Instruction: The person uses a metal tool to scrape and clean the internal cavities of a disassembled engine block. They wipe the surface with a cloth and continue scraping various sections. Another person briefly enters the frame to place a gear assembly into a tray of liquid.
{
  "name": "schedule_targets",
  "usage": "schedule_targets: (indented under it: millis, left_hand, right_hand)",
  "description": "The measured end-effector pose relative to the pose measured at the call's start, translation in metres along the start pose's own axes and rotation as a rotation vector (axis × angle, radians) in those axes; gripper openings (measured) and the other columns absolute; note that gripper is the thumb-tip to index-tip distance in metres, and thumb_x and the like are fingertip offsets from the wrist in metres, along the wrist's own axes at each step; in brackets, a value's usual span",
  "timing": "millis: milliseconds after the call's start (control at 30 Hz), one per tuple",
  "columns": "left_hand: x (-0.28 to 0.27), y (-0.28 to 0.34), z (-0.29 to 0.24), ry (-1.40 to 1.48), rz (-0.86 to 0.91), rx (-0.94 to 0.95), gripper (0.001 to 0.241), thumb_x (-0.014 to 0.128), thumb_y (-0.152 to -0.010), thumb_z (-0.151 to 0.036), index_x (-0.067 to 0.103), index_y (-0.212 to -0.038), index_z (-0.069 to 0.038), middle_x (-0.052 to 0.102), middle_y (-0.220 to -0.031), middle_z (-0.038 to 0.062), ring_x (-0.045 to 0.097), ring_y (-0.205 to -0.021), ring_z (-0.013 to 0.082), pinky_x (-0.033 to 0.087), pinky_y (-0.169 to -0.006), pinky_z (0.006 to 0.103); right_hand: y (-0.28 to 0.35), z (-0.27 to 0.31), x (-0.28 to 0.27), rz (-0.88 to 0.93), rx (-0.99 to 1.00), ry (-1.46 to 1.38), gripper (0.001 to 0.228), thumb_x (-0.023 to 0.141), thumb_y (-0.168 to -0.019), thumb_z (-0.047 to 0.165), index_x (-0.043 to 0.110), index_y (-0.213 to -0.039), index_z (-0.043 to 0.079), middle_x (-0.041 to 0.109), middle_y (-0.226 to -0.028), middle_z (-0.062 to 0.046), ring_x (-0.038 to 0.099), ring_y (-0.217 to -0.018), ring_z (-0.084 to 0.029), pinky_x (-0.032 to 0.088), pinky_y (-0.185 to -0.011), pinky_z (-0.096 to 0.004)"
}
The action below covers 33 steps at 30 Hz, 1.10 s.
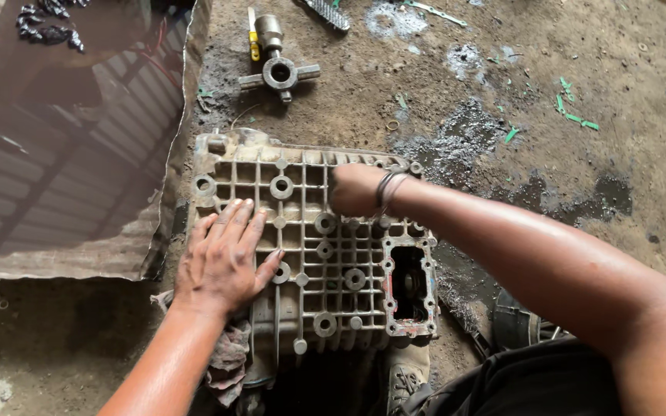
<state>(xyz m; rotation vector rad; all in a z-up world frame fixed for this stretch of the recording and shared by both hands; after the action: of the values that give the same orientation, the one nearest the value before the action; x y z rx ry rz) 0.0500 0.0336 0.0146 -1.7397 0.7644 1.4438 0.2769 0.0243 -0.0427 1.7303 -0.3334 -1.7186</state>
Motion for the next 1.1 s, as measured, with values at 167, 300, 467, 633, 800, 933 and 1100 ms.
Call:
schedule_targets:
  millis: [167,300,467,633,800,933,1100]
  left_hand:
    - [0.002,0.0,0.0,-0.005,-0.008,-0.024,0.069,0.057,-0.087,-0.057,0.058,-0.14,-0.013,0.057,-0.146,0.013,0.05,-0.138,0.0251,0.033,-0.114,0.0437]
    - [0.005,0.001,0.0,-0.026,0.03,-0.034,0.07,0.054,-0.088,-0.059,0.057,-0.141,-0.014,0.056,-0.147,0.012,0.048,-0.14,0.0241,0.032,-0.116,0.043]
    - [0.007,-0.001,-0.002,-0.057,0.042,-0.025,0.07,0.054,-0.089,-0.06,0.056,-0.142,-0.015,0.055,-0.148,0.012,0.048,-0.14,0.0242,0.032,-0.116,0.0421]
    - [0.003,0.0,-0.003,-0.035,0.035,-0.028,0.069,0.057,-0.087,-0.058,0.057,-0.142,-0.015,0.056,-0.148,0.012,0.048,-0.14,0.0244,0.033,-0.115,0.0424]
    - [-0.001,-0.004,-0.004,-0.023,0.038,-0.041,0.071,0.059,-0.085,-0.058,0.058,-0.14,-0.014,0.057,-0.146,0.013,0.049,-0.139,0.0244,0.033,-0.115,0.043]
    - [0.001,-0.001,-0.004,-0.057,0.039,-0.021,0.071,0.06,-0.085,-0.058,0.058,-0.14,-0.013,0.057,-0.146,0.012,0.049,-0.14,0.0242,0.034,-0.115,0.042]
    - [0.003,0.0,-0.004,-0.078,0.019,-0.013,0.071,0.058,-0.086,-0.059,0.058,-0.141,-0.014,0.057,-0.147,0.011,0.049,-0.142,0.0231,0.033,-0.117,0.0412]
  right_hand:
    - [0.014,-0.016,0.007,-0.308,0.365,-0.952,0.021,0.065,-0.086,0.016,0.074,-0.073,0.002,0.074,-0.072,-0.015,0.07,-0.063,-0.023,0.057,-0.063,-0.039]
    - [0.033,-0.015,-0.005,-0.448,0.408,-1.121,0.013,0.069,-0.081,0.013,0.076,-0.077,0.003,0.076,-0.074,-0.015,0.071,-0.065,-0.023,0.058,-0.065,-0.038]
    - [0.031,0.001,-0.027,-0.144,0.392,-0.557,0.022,0.056,-0.089,0.013,0.075,-0.087,0.002,0.073,-0.08,-0.016,0.07,-0.069,-0.024,0.058,-0.068,-0.041]
    - [0.017,0.011,-0.026,-0.181,0.304,-0.635,0.025,0.059,-0.087,0.013,0.076,-0.082,-0.004,0.072,-0.075,-0.018,0.069,-0.065,-0.024,0.056,-0.065,-0.037]
    - [0.025,-0.008,0.001,-0.404,0.356,-1.314,0.024,0.064,-0.086,0.009,0.076,-0.077,-0.01,0.073,-0.067,-0.015,0.069,-0.051,-0.021,0.055,-0.049,-0.032]
    - [0.033,-0.013,0.006,-0.525,0.445,-1.271,0.024,0.069,-0.09,0.019,0.076,-0.084,-0.003,0.073,-0.068,-0.011,0.068,-0.051,-0.017,0.055,-0.049,-0.032]
    - [0.056,-0.026,-0.014,-0.535,0.37,-1.252,0.028,0.067,-0.094,0.03,0.072,-0.092,0.002,0.069,-0.07,-0.011,0.068,-0.058,-0.021,0.056,-0.055,-0.042]
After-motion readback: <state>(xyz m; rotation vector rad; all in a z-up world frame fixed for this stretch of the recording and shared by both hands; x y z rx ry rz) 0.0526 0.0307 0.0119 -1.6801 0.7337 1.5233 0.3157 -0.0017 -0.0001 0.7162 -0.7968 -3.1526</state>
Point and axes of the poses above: each hand's wrist, its own y-axis away from the middle knuckle, its own x-axis out of the palm, z = x × y, the point moved 6 cm from there along -y, towards the middle knuckle
